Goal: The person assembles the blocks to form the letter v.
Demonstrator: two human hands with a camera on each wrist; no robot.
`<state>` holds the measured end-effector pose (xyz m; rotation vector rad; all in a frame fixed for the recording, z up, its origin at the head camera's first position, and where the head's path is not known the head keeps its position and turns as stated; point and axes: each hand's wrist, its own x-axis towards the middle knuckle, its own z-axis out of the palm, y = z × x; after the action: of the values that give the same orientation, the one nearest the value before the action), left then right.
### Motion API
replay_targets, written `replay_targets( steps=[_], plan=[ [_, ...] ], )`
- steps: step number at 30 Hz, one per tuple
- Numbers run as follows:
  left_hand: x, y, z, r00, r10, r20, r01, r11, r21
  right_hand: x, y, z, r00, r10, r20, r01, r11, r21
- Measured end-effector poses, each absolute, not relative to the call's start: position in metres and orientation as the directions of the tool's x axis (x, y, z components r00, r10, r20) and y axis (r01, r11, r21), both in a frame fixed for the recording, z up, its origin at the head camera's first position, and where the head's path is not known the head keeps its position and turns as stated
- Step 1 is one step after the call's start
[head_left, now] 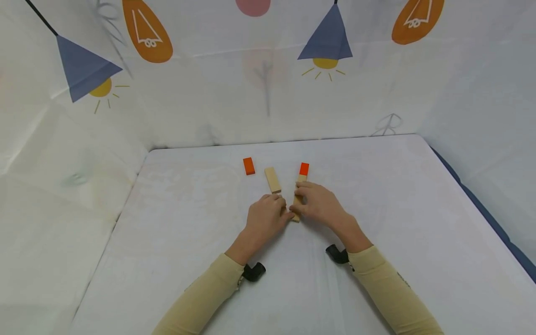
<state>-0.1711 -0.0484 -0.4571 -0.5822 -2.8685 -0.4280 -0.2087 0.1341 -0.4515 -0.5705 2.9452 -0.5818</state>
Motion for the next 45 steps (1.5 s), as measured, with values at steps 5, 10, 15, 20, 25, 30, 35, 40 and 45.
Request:
replay_targets(
  steps=[5,10,15,20,25,30,35,40,45],
  plan=[
    [-0.17,-0.049,-0.456,-0.906,0.354,0.23,0.406,0.88,0.246,-0.209,0.135,-0.452,-0.927,-0.375,0.0,-0.346,0.857,-0.381],
    [-0.17,-0.048,-0.455,-0.908,0.357,0.22,0.406,0.88,0.248,-0.209,0.135,-0.453,-0.927,-0.375,-0.005,-0.345,0.857,-0.384],
    [-0.17,-0.048,-0.456,-0.907,0.359,0.219,0.408,0.877,0.253,-0.208,0.135,-0.452,-0.928,-0.372,-0.013,-0.338,0.856,-0.392],
    [-0.17,-0.049,-0.456,-0.906,0.363,0.22,0.414,0.869,0.272,-0.209,0.135,-0.452,-0.929,-0.369,-0.022,-0.331,0.859,-0.391],
    [-0.172,-0.05,-0.457,-0.903,0.371,0.218,0.422,0.862,0.28,-0.207,0.135,-0.452,-0.929,-0.369,-0.014,-0.334,0.856,-0.393],
    [-0.175,-0.054,-0.457,-0.905,0.374,0.203,0.421,0.857,0.297,-0.208,0.135,-0.453,-0.927,-0.374,-0.009,-0.339,0.85,-0.403],
    [-0.178,-0.056,-0.459,-0.902,0.381,0.2,0.428,0.849,0.309,-0.208,0.135,-0.454,-0.923,-0.384,0.001,-0.35,0.841,-0.412],
    [-0.181,-0.057,-0.46,-0.892,0.383,0.239,0.446,0.831,0.333,-0.208,0.136,-0.455,-0.924,-0.382,0.02,-0.355,0.836,-0.419],
    [-0.184,-0.059,-0.461,-0.883,0.376,0.28,0.454,0.834,0.314,-0.208,0.136,-0.454,-0.925,-0.379,0.016,-0.35,0.837,-0.42]
  ],
)
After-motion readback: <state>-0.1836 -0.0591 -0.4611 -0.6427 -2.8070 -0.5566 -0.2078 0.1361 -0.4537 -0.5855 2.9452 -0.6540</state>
